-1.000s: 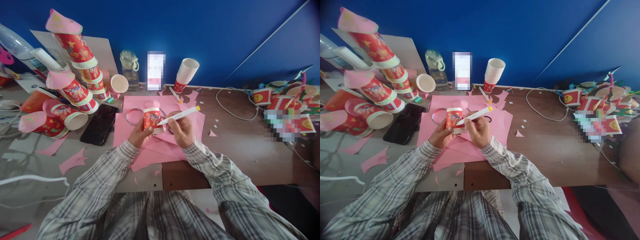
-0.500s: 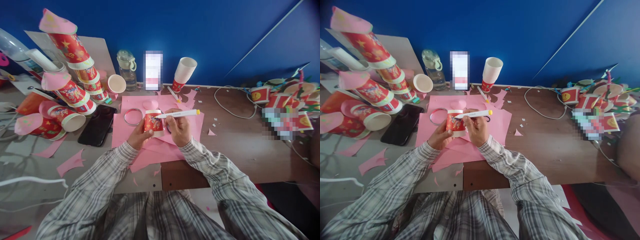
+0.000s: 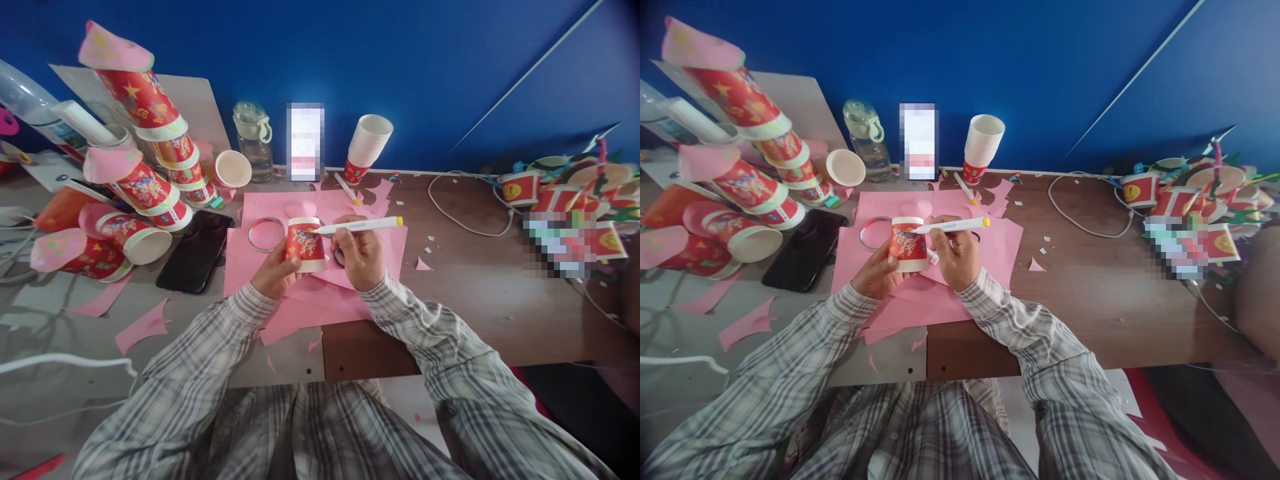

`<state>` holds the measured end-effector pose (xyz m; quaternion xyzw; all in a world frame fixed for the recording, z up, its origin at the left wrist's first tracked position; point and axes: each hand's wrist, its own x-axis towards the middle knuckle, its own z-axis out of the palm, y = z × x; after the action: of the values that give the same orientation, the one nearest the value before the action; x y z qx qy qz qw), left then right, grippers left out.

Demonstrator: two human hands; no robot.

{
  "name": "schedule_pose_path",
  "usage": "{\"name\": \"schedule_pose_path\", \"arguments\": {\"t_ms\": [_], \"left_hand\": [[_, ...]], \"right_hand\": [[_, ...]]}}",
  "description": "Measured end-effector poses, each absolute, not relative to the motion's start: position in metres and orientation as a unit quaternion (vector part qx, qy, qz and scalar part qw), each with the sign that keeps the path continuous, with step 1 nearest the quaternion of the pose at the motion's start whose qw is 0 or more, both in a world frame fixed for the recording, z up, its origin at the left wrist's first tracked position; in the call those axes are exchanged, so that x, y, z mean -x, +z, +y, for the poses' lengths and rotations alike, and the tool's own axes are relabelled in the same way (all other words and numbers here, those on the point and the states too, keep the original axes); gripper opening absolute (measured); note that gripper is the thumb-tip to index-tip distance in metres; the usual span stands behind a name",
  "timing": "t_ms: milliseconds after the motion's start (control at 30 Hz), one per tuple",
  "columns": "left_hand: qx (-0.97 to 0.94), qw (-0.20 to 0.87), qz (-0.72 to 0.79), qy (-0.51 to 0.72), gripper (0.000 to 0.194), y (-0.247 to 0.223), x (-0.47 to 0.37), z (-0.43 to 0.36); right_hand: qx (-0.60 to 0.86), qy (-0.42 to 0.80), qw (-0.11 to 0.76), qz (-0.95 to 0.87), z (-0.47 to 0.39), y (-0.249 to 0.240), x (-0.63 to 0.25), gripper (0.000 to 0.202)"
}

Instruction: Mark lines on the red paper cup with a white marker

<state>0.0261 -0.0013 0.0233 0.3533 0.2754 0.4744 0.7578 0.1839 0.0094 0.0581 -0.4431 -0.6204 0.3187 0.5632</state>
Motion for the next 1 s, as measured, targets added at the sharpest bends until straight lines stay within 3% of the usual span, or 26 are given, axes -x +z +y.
{"name": "schedule_pose_path", "arguments": {"t_ms": [833, 1000], "left_hand": [[-0.260, 0.818, 0.213, 0.467, 0.055, 0.021, -0.014, 0.002], [-0.264, 0.823, 0.215, 0.456, 0.058, 0.022, -0.012, 0.003]], "right_hand": [[0.425, 0.364, 0.582, -0.590, 0.012, 0.060, -0.186, 0.015], [0.422, 0.371, 0.587, -0.583, 0.012, 0.061, -0.186, 0.015]]}}
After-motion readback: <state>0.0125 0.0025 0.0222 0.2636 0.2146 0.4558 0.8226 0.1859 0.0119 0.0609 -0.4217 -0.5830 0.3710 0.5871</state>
